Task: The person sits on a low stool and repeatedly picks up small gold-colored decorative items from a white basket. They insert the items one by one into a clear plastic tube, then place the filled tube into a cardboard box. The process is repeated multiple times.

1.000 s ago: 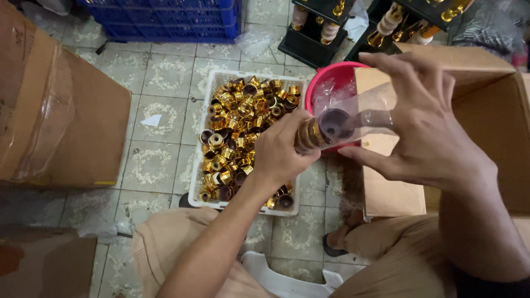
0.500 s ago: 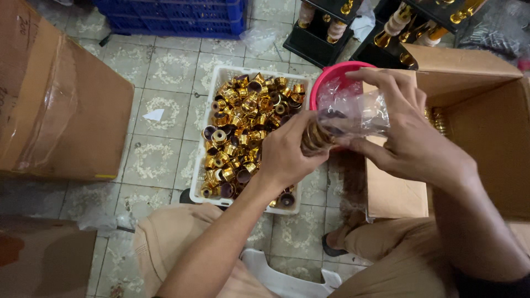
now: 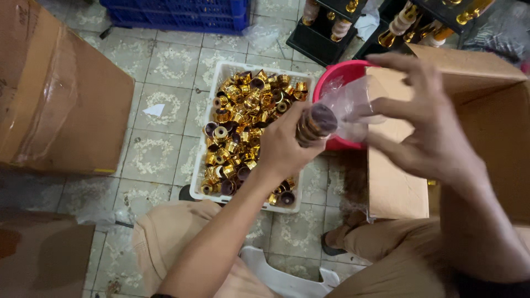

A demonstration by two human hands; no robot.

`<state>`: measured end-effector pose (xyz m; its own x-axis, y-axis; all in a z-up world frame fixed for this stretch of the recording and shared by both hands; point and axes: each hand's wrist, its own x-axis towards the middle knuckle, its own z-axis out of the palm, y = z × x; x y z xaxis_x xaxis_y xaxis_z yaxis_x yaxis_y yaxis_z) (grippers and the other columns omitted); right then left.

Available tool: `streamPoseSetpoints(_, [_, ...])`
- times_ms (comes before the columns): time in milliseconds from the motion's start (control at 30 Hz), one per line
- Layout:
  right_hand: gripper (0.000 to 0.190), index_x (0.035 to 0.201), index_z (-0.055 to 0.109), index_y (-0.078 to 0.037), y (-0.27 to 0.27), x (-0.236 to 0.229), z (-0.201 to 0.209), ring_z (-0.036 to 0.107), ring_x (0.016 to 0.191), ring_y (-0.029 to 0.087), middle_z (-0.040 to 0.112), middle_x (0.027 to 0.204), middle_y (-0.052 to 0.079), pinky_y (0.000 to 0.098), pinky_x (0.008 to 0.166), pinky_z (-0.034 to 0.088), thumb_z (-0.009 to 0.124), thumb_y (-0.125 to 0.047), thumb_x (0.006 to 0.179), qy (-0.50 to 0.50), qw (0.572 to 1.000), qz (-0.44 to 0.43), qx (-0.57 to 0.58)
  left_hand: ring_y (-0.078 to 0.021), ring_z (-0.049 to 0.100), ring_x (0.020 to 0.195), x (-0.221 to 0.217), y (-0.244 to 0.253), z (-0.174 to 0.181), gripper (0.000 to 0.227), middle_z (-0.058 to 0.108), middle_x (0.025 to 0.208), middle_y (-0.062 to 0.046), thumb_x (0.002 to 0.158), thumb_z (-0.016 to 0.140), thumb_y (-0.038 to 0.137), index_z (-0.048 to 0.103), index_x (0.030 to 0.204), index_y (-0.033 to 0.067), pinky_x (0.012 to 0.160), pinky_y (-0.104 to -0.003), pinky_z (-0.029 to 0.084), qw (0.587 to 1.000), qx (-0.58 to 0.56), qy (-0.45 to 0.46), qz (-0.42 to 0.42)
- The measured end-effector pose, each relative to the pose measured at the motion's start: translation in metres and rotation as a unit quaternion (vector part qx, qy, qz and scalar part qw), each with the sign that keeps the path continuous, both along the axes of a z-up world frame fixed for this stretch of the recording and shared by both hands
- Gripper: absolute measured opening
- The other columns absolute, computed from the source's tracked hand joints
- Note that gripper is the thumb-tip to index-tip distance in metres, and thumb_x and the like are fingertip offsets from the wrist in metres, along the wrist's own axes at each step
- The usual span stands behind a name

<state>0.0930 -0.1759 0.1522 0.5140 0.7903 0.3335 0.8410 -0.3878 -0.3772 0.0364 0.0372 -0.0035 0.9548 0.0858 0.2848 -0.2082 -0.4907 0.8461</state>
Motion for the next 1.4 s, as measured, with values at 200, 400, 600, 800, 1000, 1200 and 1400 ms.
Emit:
streamPoseSetpoints(200, [0.008,0.11,0.087,-0.013,-0.005,-0.011,0.01,0.049,0.15,0.05,0.048,0.159,0.029,0.0635,0.115,0.048,0.089,-0.02,0.106,-0.087,0.995,-0.05,0.021,-0.023,0.081,0.096,0.006,0.013,-0.024,0.061,0.079,0.118,-0.008,0.085,0.093,0.022,0.061,0.136,0.0151,0.078,-0.038,0.073,0.995,0.08,-0.051,-0.026])
streamPoseSetpoints(400, [0.028,0.116,0.085,-0.005,0.0,-0.004,-0.009,0.054,0.148,0.049,0.051,0.156,0.034,0.0593,0.112,0.051,0.088,-0.03,0.105,-0.086,0.994,-0.043,0.049,-0.0173,0.074,0.076,0.001,0.029,-0.004,0.039,0.073,0.1,-0.001,0.089,0.084,0.025,0.057,0.118,0.0209,0.064,-0.038,0.068,0.999,0.037,-0.005,-0.012])
streamPoseSetpoints(600, [0.021,0.135,0.073,0.006,0.006,0.049,-0.075,0.062,0.114,0.028,0.07,0.123,0.018,0.0398,0.102,0.046,0.066,-0.012,0.128,0.109,0.972,-0.119,0.174,-0.0124,0.076,0.066,0.004,0.093,0.043,0.053,0.079,0.097,-0.004,0.101,0.093,0.022,0.055,0.136,0.0105,0.057,-0.028,0.066,0.973,0.001,-0.204,0.109])
streamPoseSetpoints(800, [0.04,0.122,0.083,-0.015,0.059,0.078,-0.233,0.079,0.102,0.02,0.086,0.118,0.005,0.0343,0.092,0.057,0.073,-0.047,0.1,0.319,0.919,-0.102,-0.206,-0.0178,0.078,0.071,0.002,0.14,0.059,0.051,0.078,0.097,-0.007,0.1,0.097,0.022,0.055,0.125,0.0091,0.062,-0.032,0.069,0.955,0.074,-0.185,0.219])
streamPoseSetpoints(1000, [0.036,0.138,0.075,-0.02,0.092,0.093,-0.38,0.051,0.148,0.049,0.059,0.143,0.024,0.0686,0.094,0.063,0.059,-0.026,0.106,0.077,0.894,-0.131,-0.421,-0.017,0.085,0.092,0.02,0.119,0.034,0.07,0.084,0.121,-0.002,0.093,0.104,0.027,0.054,0.143,0.0212,0.074,-0.03,0.073,0.961,0.024,-0.131,0.244])
streamPoseSetpoints(1200, [0.053,0.156,0.047,-0.006,0.121,0.106,-0.398,0.052,0.144,0.025,0.059,0.157,0.015,0.0428,0.122,0.042,0.06,-0.028,0.11,0.369,0.909,-0.188,0.034,-0.0262,0.09,0.114,0.038,0.093,0.021,0.108,0.083,0.137,-0.013,0.089,0.112,0.04,0.036,0.163,0.0203,0.1,-0.044,0.078,0.969,0.032,-0.087,0.227])
streamPoseSetpoints(1400, [0.043,0.139,0.058,-0.008,0.123,0.115,-0.416,0.061,0.131,0.034,0.066,0.142,0.018,0.0505,0.107,0.05,0.064,-0.023,0.099,0.237,0.959,-0.129,-0.089,-0.0306,0.088,0.114,0.031,0.094,0.038,0.094,0.081,0.131,-0.013,0.087,0.11,0.029,0.044,0.152,0.0191,0.096,-0.048,0.078,0.972,0.026,-0.092,0.214])
